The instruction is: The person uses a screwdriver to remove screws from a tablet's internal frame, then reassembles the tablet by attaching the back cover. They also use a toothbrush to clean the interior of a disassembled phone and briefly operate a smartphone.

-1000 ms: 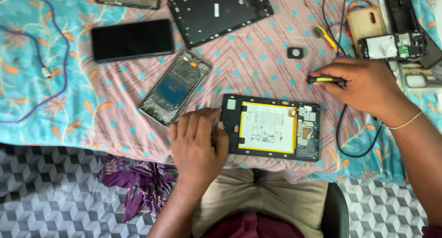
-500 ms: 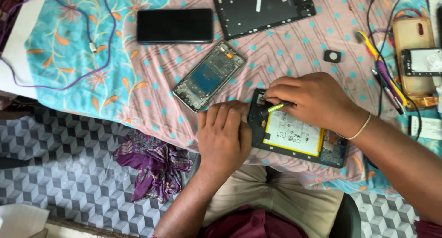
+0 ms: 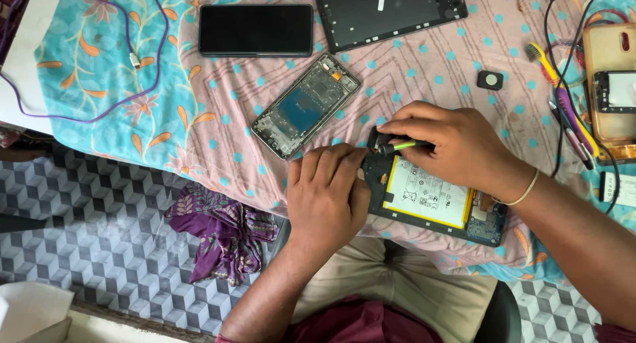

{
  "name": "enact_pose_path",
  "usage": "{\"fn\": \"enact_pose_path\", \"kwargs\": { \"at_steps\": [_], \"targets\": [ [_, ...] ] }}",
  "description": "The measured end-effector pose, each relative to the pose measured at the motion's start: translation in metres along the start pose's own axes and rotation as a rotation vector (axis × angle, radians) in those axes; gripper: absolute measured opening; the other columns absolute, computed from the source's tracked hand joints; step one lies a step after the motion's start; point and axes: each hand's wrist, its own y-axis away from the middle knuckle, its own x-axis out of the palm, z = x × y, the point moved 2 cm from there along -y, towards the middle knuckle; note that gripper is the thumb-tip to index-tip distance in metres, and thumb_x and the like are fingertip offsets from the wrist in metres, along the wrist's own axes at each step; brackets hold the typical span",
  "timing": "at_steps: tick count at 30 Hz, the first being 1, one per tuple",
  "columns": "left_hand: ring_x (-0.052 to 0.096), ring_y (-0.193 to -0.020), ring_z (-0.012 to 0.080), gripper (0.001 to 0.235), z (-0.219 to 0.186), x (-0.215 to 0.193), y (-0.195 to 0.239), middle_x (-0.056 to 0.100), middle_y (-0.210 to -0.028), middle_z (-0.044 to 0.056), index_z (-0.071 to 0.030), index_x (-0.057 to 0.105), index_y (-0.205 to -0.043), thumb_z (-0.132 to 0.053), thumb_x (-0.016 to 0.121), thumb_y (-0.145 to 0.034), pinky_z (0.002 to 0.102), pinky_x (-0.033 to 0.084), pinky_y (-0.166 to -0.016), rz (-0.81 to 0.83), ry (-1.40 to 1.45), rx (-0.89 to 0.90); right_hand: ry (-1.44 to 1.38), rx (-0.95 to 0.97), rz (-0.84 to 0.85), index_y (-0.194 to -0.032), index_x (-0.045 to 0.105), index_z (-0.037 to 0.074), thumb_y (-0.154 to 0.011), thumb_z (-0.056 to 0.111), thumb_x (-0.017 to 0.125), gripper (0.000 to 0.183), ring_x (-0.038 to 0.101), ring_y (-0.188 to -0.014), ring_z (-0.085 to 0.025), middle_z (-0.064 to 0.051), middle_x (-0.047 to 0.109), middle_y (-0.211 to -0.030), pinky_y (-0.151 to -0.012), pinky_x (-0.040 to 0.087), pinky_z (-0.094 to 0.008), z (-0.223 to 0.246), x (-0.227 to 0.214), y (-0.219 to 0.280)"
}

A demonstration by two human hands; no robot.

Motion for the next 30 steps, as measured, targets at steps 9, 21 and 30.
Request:
{"fn": "enact_pose_path", "kwargs": {
  "at_steps": [9, 21, 30],
  "targets": [
    [0.060, -0.104, 0.0267, 0.041, 0.0000, 0.0004, 0.0008, 0.064, -0.116, 0.006, -0.007, 0.066, -0.125, -0.012, 0.068, -0.084, 0.043, 0.043, -0.089, 0.001, 0.001, -0.003, -0.021, -0.049, -0.053, -0.101, 0.075, 0.013, -0.075, 0.009, 0.081, 0.027, 0.071, -0.077, -0.016, 0.004, 0.071, -0.109, -0.065, 0.056, -0.029, 0.0019, 0.0047, 0.0012],
    [0.059, -0.104, 0.0256, 0.039, 0.0000, 0.0004, 0.0009, 0.064, -0.116, 0.005, -0.009, 0.069, -0.123, -0.013, 0.067, -0.085, 0.043, 0.043, -0.089, 0.013, -0.003, 0.004, 0.021, -0.072, -0.049, -0.108, 0.075, 0.015, -0.077, 0.011, 0.081, 0.032, 0.072, -0.078, -0.015, 0.006, 0.070, -0.114, -0.066, 0.056, -0.029, 0.0012, 0.0030, 0.0001],
    [0.058, -0.106, 0.0263, 0.044, -0.0003, 0.0004, 0.0013, 0.062, -0.118, 0.006, -0.010, 0.069, -0.127, -0.016, 0.068, -0.084, 0.044, 0.043, -0.089, 0.061, -0.041, 0.017, 0.158, -0.086, 0.030, -0.114, 0.079, 0.022, -0.076, 0.010, 0.080, 0.040, 0.067, -0.065, -0.013, 0.006, 0.068, -0.114, -0.058, 0.055, -0.029, 0.0041, 0.0031, 0.0020]
  ]
}}
